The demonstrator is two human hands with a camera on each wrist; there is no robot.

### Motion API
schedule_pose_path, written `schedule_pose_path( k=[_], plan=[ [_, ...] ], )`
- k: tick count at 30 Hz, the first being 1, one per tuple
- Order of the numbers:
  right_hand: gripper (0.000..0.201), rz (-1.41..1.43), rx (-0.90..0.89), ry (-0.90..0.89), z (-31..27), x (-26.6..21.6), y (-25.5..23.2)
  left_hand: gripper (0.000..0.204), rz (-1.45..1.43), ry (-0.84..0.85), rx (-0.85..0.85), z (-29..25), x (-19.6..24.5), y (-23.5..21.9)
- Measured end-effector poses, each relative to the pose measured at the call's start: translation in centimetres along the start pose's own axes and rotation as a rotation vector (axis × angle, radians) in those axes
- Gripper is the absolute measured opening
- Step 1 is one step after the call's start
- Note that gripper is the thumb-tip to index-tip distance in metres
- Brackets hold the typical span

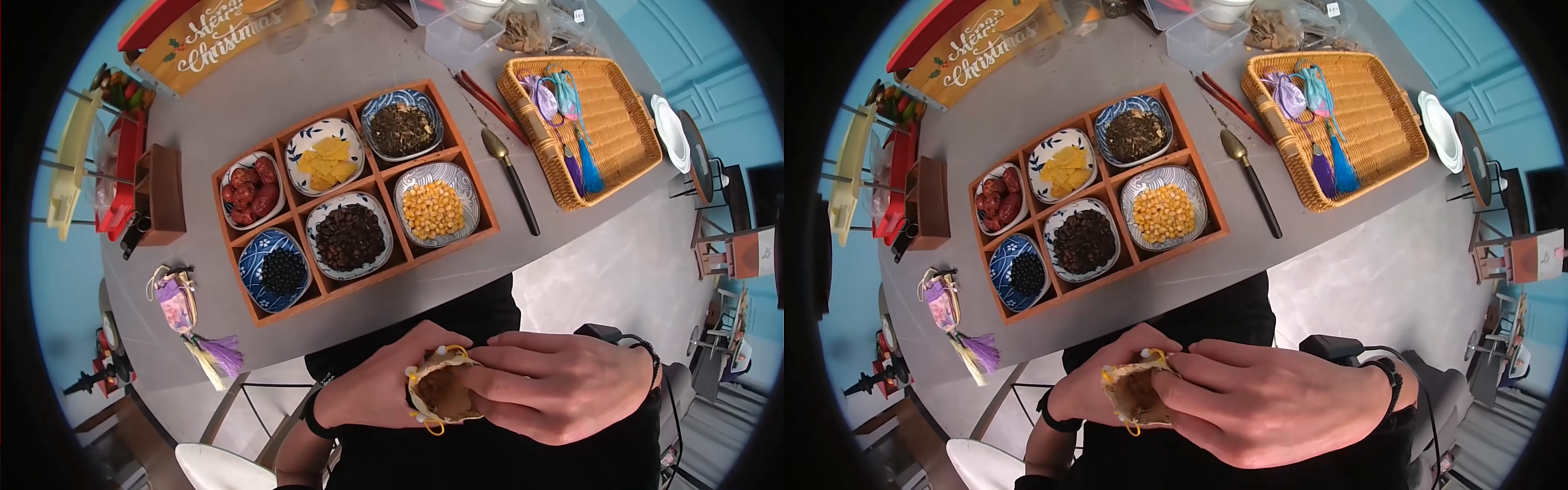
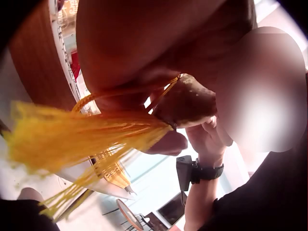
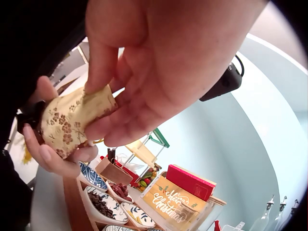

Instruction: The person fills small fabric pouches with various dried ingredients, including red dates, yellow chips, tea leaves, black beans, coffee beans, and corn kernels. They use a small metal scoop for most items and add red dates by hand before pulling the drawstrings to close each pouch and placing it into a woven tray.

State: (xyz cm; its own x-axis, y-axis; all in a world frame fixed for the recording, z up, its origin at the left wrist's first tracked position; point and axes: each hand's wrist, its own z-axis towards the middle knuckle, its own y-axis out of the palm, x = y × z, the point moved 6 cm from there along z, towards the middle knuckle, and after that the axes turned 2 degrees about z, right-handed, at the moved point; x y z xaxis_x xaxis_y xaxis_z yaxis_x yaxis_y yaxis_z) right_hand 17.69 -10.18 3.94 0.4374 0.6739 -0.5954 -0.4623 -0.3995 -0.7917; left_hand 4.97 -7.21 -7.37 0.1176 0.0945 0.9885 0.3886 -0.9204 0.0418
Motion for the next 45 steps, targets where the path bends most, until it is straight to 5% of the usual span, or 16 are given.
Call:
schedule_pose_path(
  k=[6,9,14,16,26,28,34,37,42,45],
  plan=[
    [0.021,-0.058,0.127,0.004,-1.0,1.0,0.3,0.061,0.206,-0.085,0.112,0.0,0.0,-1.3],
    [0.018,-0.005,0.354,0.054,-2.4,2.2,-1.3,0.063,0.269,-0.174,0.173,-0.9,0.4,-2.5],
    [0.015,0.159,0.675,0.525,-8.3,6.6,-1.1,0.067,0.532,-0.313,0.461,-2.0,2.9,-6.9],
    [0.015,0.145,0.745,0.584,-9.4,7.7,0.2,0.059,0.662,-0.265,0.506,-0.4,4.8,-8.2],
    [0.013,0.257,0.910,0.926,-14.9,9.8,4.0,0.029,1.592,-0.131,0.175,9.4,7.5,-8.3],
    [0.013,0.267,0.926,0.940,-15.6,9.8,4.3,0.031,1.799,-0.249,0.075,10.5,7.3,-8.2],
    [0.014,0.303,0.934,0.962,-16.4,10.3,5.0,0.026,2.015,-0.104,0.009,11.4,9.3,-6.7],
    [0.015,0.324,0.946,0.937,-15.8,10.3,5.1,0.027,2.101,-0.194,-0.009,11.6,8.0,-7.0],
    [0.026,0.560,1.066,0.744,-12.8,10.2,5.0,0.031,2.020,-0.255,0.013,10.6,7.8,-7.3],
    [0.037,0.548,0.959,0.670,-8.9,10.3,5.1,0.033,2.004,-0.261,0.040,10.3,7.6,-7.4]
  ],
)
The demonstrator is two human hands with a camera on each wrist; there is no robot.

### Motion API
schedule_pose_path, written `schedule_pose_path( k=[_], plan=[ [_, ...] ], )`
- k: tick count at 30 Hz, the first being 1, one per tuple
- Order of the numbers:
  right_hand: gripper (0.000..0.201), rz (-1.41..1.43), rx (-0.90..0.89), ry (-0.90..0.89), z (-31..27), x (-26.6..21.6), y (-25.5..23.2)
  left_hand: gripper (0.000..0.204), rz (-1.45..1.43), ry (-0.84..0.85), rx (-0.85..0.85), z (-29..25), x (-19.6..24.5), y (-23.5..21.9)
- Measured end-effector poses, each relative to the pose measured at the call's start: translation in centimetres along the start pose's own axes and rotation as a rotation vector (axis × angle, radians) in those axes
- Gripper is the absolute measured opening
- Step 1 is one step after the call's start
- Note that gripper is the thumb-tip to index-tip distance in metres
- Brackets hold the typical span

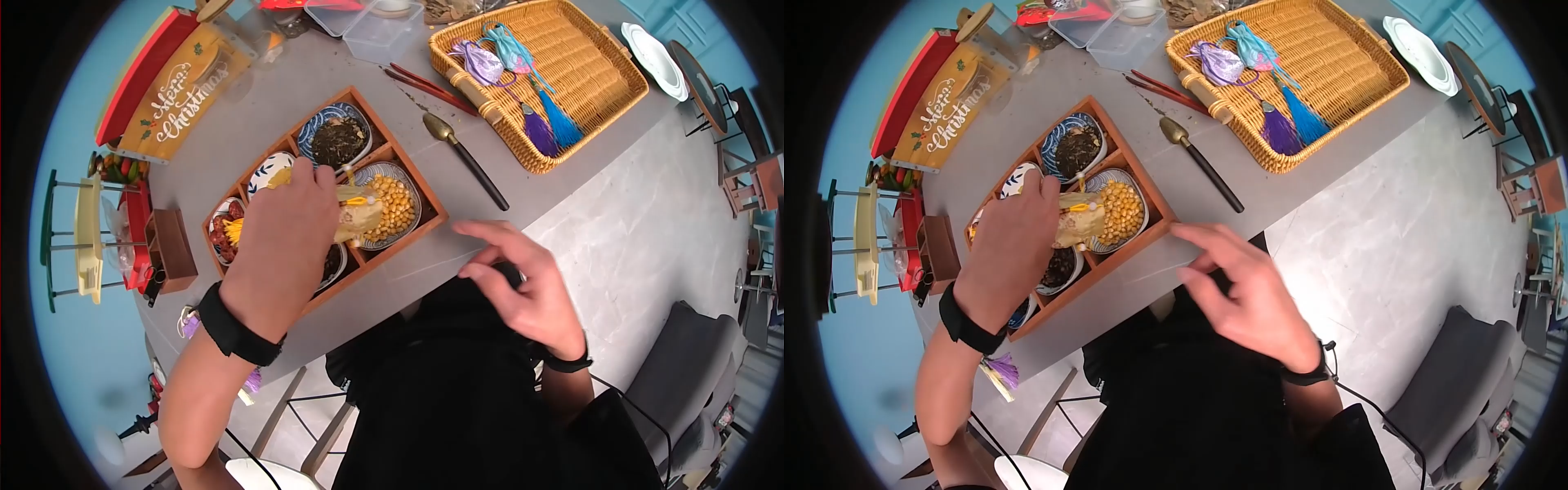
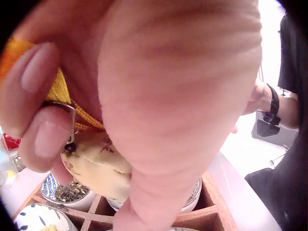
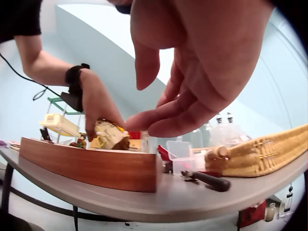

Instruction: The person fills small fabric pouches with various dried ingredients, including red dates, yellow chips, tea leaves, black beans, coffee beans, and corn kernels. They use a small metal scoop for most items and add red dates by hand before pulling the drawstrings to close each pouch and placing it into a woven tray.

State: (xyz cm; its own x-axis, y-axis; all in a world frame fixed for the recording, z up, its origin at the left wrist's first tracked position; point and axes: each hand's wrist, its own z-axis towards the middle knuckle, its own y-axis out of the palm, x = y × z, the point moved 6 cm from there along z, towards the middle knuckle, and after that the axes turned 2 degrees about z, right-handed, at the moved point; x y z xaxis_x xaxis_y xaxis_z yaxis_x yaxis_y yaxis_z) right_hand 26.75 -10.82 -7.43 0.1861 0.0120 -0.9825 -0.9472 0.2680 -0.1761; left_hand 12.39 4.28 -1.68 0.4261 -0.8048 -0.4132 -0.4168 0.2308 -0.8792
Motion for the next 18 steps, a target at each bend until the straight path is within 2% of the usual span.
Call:
schedule_pose_path(
  k=[2,4,5,7,8,10,15,17,18],
  plan=[
    [0.040,0.036,-0.020,0.039,0.8,-0.3,2.0,0.033,-0.028,0.018,0.018,-0.1,0.1,0.0],
    [0.052,0.373,-0.051,0.266,1.6,0.3,4.0,0.035,0.057,0.013,-0.004,0.0,-0.1,0.4],
    [0.052,0.372,-0.052,0.265,2.1,0.1,4.7,0.035,0.057,0.012,-0.004,-0.1,-0.1,0.5],
    [0.058,0.534,0.081,0.365,2.5,0.4,5.4,0.034,-0.070,-0.018,0.044,-0.3,-0.2,0.2],
    [0.058,0.533,0.080,0.365,3.1,0.1,5.8,0.034,-0.070,-0.019,0.044,-0.3,-0.2,0.4],
    [0.063,0.728,-0.018,0.440,4.1,-0.2,7.0,0.034,-0.101,-0.019,0.068,-0.2,-0.1,0.6],
    [0.062,0.672,0.062,0.381,5.1,0.2,6.9,0.033,-0.032,-0.013,0.079,-0.5,0.2,0.5],
    [0.061,0.749,-0.125,0.449,4.9,-0.3,7.8,0.032,-0.009,-0.013,0.096,-0.6,0.4,0.2],
    [0.061,0.746,-0.127,0.448,5.0,-0.3,7.8,0.031,0.008,-0.025,0.059,-0.6,0.4,0.0]
  ],
)
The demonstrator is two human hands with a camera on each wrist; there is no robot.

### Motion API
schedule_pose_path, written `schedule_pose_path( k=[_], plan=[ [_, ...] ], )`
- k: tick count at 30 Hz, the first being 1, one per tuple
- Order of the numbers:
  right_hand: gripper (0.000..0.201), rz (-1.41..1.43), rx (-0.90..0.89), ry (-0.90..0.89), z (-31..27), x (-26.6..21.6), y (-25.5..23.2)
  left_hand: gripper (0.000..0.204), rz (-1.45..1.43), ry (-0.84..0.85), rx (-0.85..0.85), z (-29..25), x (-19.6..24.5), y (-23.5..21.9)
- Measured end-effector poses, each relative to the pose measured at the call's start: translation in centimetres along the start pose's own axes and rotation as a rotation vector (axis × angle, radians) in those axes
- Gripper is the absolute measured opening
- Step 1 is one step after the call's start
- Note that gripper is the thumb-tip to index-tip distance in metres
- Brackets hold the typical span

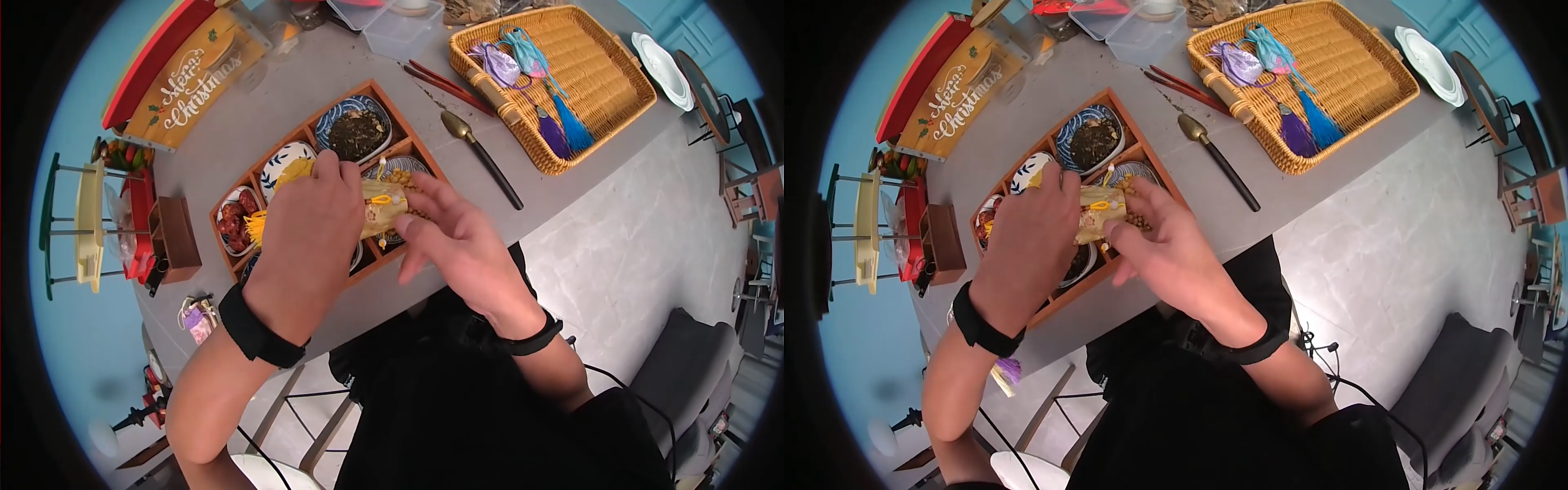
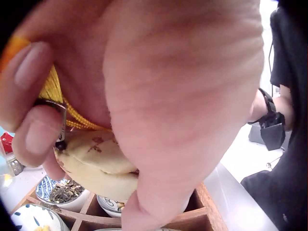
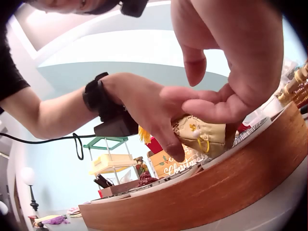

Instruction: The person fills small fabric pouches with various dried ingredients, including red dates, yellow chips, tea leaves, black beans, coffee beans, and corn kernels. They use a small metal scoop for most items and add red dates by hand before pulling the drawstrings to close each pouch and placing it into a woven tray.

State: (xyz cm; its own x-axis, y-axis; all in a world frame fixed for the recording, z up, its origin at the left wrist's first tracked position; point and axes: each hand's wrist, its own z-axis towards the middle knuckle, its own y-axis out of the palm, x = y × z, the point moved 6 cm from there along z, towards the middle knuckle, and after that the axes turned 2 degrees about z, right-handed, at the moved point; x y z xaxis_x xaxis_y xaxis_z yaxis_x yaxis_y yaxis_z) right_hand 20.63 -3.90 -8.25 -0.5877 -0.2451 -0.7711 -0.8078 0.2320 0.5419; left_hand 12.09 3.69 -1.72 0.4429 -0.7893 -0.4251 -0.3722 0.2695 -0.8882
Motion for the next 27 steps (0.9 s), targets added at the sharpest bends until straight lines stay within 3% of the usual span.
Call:
schedule_pose_path(
  k=[3,5,6,7,9,11,13,15,18,19,20,22,27],
  plan=[
    [0.058,-0.314,0.260,-0.118,-0.1,0.2,-1.3,0.038,-0.032,-0.015,-0.019,-0.3,-0.3,0.0],
    [0.055,-0.427,0.376,-0.479,-0.7,-0.4,-0.6,0.046,-0.081,-0.015,0.002,-0.2,-0.2,-0.2],
    [0.055,-0.474,0.336,-0.590,-0.4,-0.3,0.4,0.040,-0.083,0.007,-0.026,0.2,0.1,-0.3],
    [0.055,-0.475,0.335,-0.590,-0.7,-0.4,0.4,0.033,-0.084,0.028,-0.053,0.3,0.3,-0.3],
    [0.055,-0.349,0.282,-0.425,-0.7,0.0,0.6,0.034,-0.074,-0.010,-0.078,0.3,0.1,-0.4],
    [0.054,-0.394,0.368,-0.721,-0.8,-0.2,-0.1,0.035,-0.069,-0.059,-0.106,0.1,-0.2,0.2],
    [0.053,-0.695,0.156,-0.491,-0.5,0.4,1.6,0.035,-0.081,-0.042,0.008,0.2,0.0,0.3],
    [0.050,-0.732,0.112,-0.452,-0.5,0.7,2.1,0.039,-0.108,-0.041,0.014,0.1,-0.2,0.2],
    [0.048,-0.500,0.284,-0.598,-1.5,-0.6,0.9,0.044,-0.133,-0.036,0.005,-0.4,-0.4,0.0],
    [0.048,-0.501,0.286,-0.597,-1.6,-0.5,0.9,0.043,-0.129,-0.016,-0.002,-0.5,-0.4,-0.1],
    [0.051,-0.486,0.204,-0.485,-1.3,0.2,1.1,0.043,-0.130,-0.014,-0.002,-0.6,-0.4,-0.3],
    [0.062,-0.347,0.168,-0.500,-1.3,0.3,0.6,0.043,-0.120,-0.020,0.033,-0.3,-0.6,-0.8],
    [0.059,-0.314,0.148,-0.507,-1.1,0.1,-0.2,0.041,-0.102,-0.047,0.067,-0.2,-1.1,0.5]
  ],
)
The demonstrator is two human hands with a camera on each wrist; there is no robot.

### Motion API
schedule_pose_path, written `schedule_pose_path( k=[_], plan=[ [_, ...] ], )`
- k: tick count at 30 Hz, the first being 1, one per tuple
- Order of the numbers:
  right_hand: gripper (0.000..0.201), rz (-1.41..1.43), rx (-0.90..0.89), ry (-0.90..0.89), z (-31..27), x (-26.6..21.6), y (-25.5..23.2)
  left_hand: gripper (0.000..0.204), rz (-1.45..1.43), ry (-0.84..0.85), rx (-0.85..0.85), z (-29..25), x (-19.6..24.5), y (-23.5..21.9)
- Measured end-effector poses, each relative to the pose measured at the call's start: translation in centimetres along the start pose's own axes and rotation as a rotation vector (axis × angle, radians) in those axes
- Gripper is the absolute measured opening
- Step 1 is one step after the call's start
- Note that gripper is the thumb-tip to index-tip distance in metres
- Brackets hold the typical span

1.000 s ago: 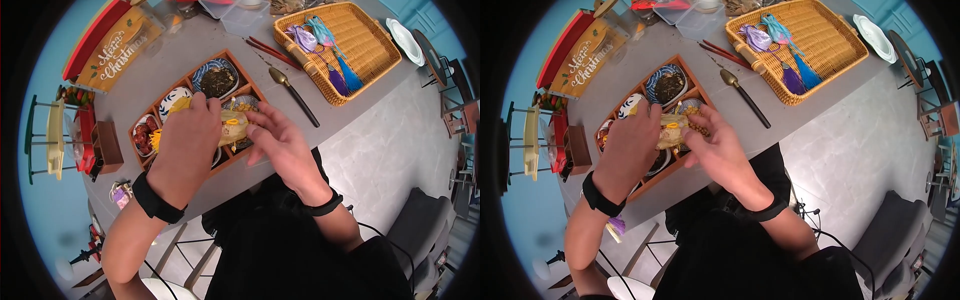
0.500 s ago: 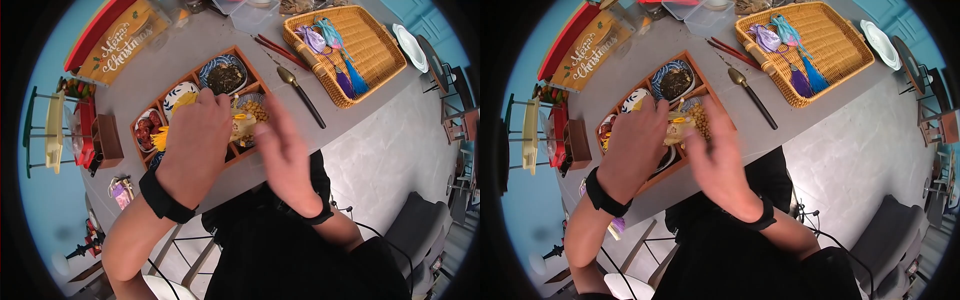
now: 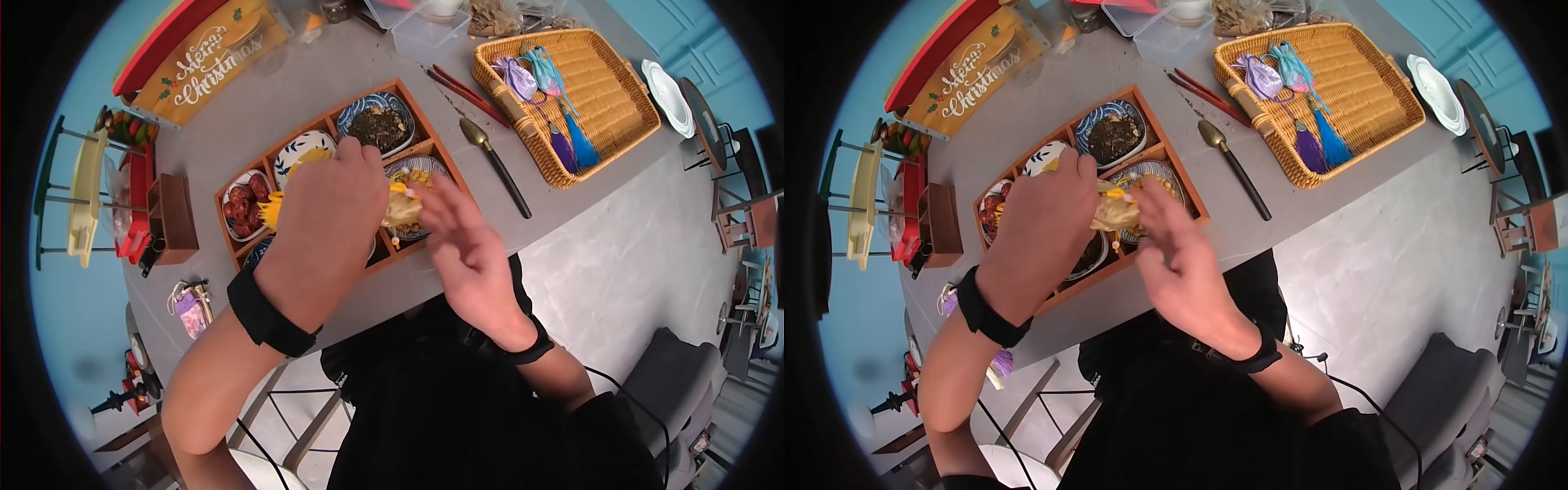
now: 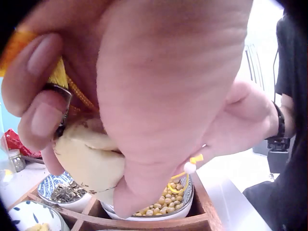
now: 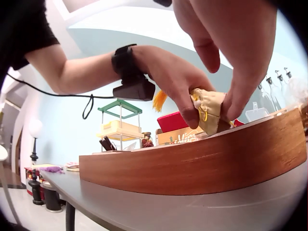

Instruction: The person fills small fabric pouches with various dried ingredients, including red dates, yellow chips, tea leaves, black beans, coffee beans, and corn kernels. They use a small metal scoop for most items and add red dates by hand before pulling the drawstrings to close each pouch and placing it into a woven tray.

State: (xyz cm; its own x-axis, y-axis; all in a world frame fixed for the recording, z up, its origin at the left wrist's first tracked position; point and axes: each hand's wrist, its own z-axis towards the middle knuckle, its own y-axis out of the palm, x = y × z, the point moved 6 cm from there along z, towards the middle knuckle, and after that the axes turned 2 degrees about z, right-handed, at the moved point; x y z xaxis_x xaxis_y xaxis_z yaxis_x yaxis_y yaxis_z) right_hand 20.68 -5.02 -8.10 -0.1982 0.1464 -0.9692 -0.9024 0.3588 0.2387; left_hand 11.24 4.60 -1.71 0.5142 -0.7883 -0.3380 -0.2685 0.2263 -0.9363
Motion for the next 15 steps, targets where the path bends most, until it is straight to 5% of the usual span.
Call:
schedule_pose_path(
  k=[4,6,8,10,13,15],
  plan=[
    [0.049,0.203,0.121,0.036,0.1,0.6,-1.2,0.021,-0.087,0.083,0.096,-0.7,0.0,-0.6],
    [0.040,-0.014,-0.036,0.154,-0.2,1.2,-0.6,0.028,-0.132,0.041,0.052,-0.6,-0.2,0.0],
    [0.026,-0.055,-0.009,0.120,0.0,1.0,-0.6,0.036,-0.181,-0.012,0.010,-0.6,-0.6,0.3],
    [0.017,-0.189,0.043,0.126,0.2,0.2,-0.6,0.022,-0.212,0.030,0.051,-1.0,-0.8,-0.4],
    [0.020,-0.226,-0.066,-0.082,0.7,-0.9,0.4,0.025,-0.266,0.103,0.047,-0.9,-0.9,-0.2],
    [0.021,-0.087,-0.057,-0.066,0.9,-1.2,0.9,0.028,-0.367,0.088,0.021,-0.7,-1.3,0.5]
  ],
)
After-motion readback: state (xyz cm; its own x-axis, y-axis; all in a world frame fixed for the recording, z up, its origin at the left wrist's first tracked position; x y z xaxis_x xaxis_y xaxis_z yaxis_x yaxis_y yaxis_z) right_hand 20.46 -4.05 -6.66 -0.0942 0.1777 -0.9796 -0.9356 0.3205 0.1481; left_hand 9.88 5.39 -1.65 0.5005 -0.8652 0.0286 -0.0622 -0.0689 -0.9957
